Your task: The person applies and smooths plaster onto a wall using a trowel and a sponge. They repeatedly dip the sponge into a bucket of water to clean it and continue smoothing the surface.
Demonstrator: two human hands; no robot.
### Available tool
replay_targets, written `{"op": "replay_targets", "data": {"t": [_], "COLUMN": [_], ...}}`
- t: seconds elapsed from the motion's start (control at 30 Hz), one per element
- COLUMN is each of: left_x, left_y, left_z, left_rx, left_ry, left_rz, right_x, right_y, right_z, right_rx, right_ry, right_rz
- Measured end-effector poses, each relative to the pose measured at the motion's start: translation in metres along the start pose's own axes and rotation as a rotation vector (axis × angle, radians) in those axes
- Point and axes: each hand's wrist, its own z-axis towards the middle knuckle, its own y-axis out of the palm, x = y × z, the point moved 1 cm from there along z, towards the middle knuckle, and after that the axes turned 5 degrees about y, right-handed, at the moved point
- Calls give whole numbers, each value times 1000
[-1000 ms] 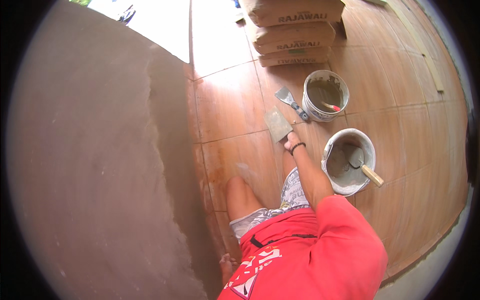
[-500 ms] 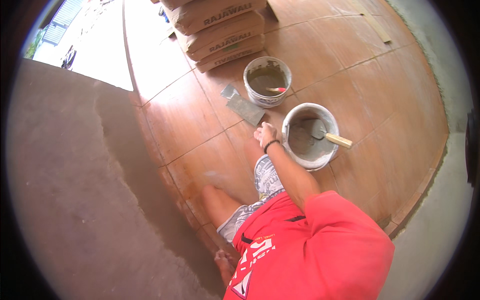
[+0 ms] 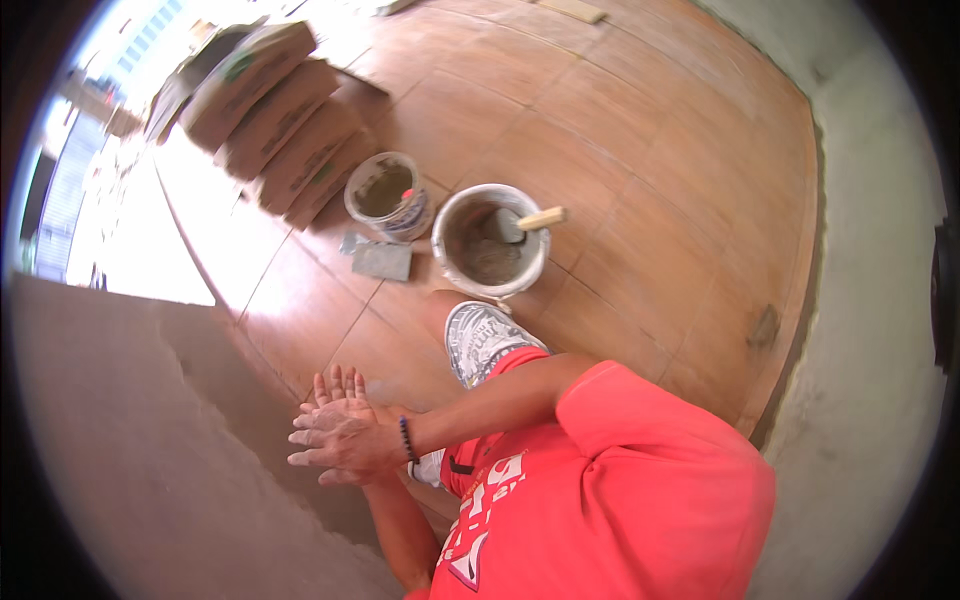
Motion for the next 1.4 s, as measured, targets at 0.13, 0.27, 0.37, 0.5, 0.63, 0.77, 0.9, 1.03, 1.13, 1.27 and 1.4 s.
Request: {"op": "replay_targets", "data": {"t": [0.13,0.27,0.37,0.5,0.63,0.77,0.9,1.03,1.13,1.27,1.4], "left_x": [-32,-52,-17,15,89,90,72,54,42,48,50], "left_y": [22,30,-18,18,-59,-70,-77,-62,-52,-61,-74], "left_z": [15,14,14,10,-31,-75,-94,-83,-72,-90,-120], "left_rx": [-294,319,338,774,872,1024,1096,1080,995,925,1004], "left_ry": [-99,-67,-348,-378,-277,-326,-458,-469,-437,-342,-346], "left_rz": [-22,149,18,444,944,1021,1102,1150,1190,1196,1148], "right_x": [41,100,148,164,98,116,118,147,193,243,250], "right_y": [-4,-27,-47,-115,-275,-402,-398,-324,-286,-270,-295], "right_z": [-6,-5,-5,-29,-99,-267,-329,-304,-286,-294,-325], "right_rx": [47,100,140,335,922,1302,1250,990,946,1135,1247], "right_ry": [167,377,531,609,479,864,1084,1299,1250,1182,1087], "right_rz": [-113,-260,-365,-366,-69,-195,213,547,706,817,787]}}
